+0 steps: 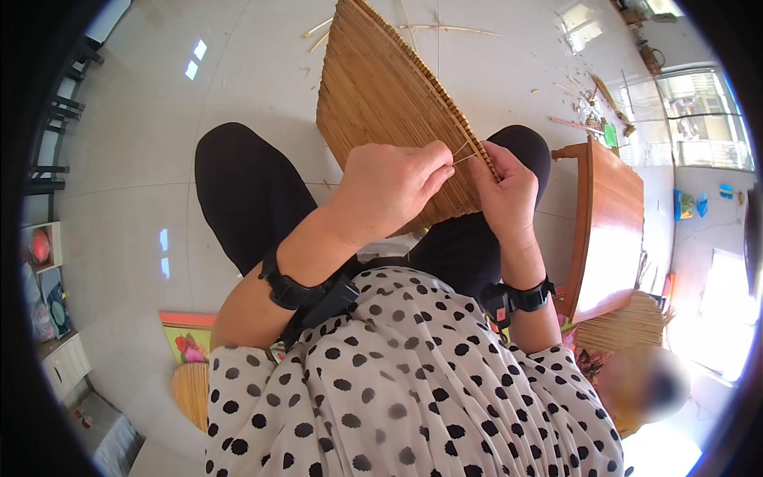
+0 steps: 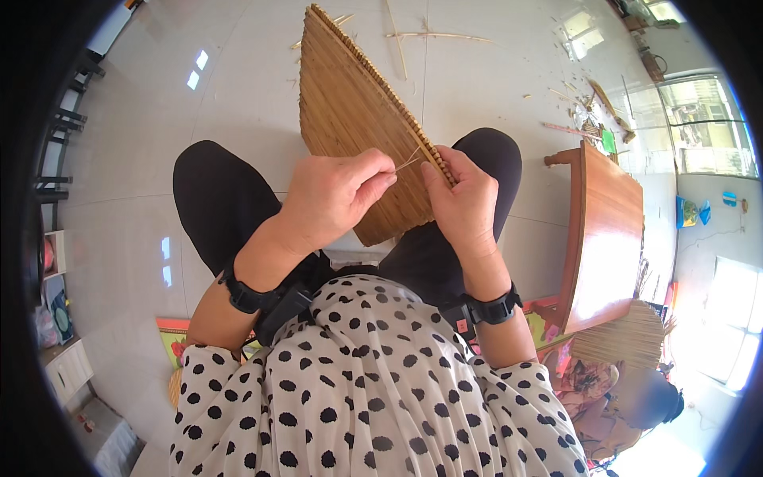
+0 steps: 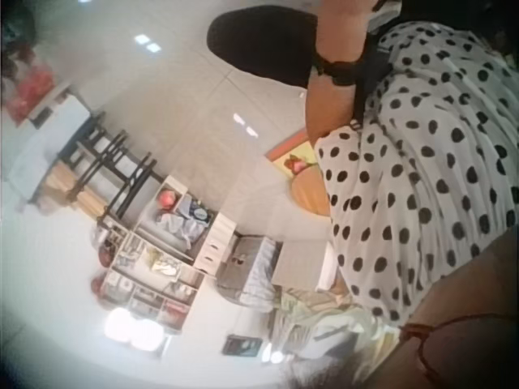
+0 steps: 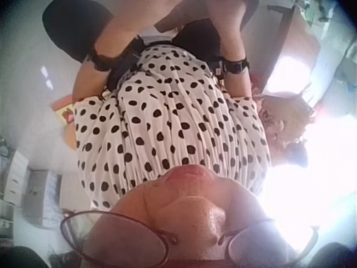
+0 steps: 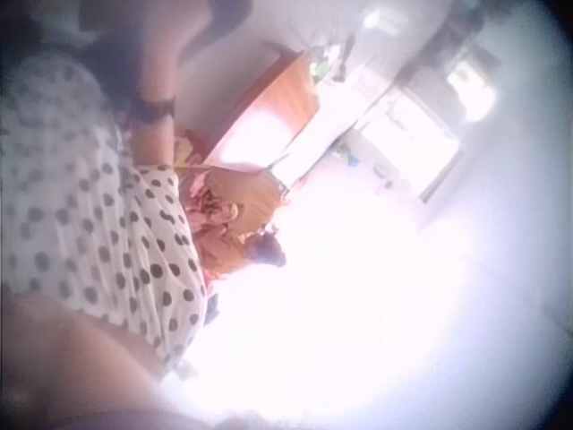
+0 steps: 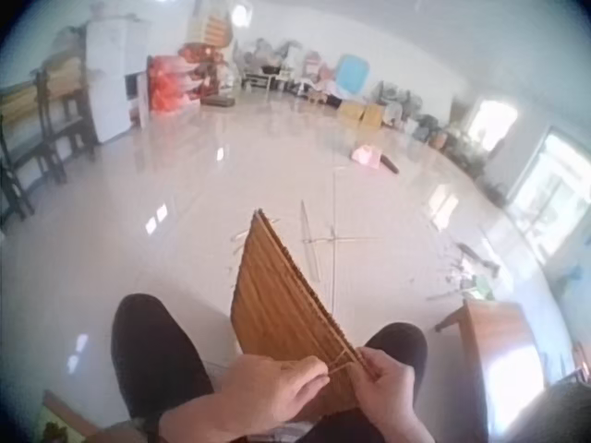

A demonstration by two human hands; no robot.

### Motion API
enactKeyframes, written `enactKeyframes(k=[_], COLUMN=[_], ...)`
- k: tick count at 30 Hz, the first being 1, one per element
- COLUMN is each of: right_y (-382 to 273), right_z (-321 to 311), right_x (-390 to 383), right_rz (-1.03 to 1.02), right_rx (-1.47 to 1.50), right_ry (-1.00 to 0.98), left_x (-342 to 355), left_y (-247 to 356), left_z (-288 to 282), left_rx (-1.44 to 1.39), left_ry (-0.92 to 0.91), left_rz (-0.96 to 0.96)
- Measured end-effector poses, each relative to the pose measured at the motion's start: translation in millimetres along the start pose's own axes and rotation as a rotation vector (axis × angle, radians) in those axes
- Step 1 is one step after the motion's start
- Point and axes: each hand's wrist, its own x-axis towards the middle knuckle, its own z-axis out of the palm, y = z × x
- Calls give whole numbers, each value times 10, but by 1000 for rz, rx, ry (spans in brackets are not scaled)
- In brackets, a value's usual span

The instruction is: The person sits on the floor and weaves a bamboo mat using a needle and thread. They repeatedly pass the needle through the mat's edge to secure the bamboo strips.

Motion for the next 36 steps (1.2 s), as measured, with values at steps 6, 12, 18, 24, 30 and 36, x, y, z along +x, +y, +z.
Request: enactKeyframes(k=[6,12,18,24,30,36], right_y=[1,-196,-174,-145,-85,-126], right_z=[-13,-67,-44,-23,-13,-24], right_x=[27,-2,-11,-12,-6,-7], right_rz=[-15,71,62,29,25,29], right_rx=[-13,-99,-93,-75,-46,-61], right_ry=[-26,-98,-94,-54,-47,-55], left_x=[28,21,-26,-27,17,35], left_y=[-58,20,-8,-3,-20,3], left_z=[147,41,82,140,225,250], left_rx=[46,50,-91,-57,-40,44], left_ry=[23,-12,8,3,76,73], left_rz=[-44,-120,-129,-80,-45,-62])
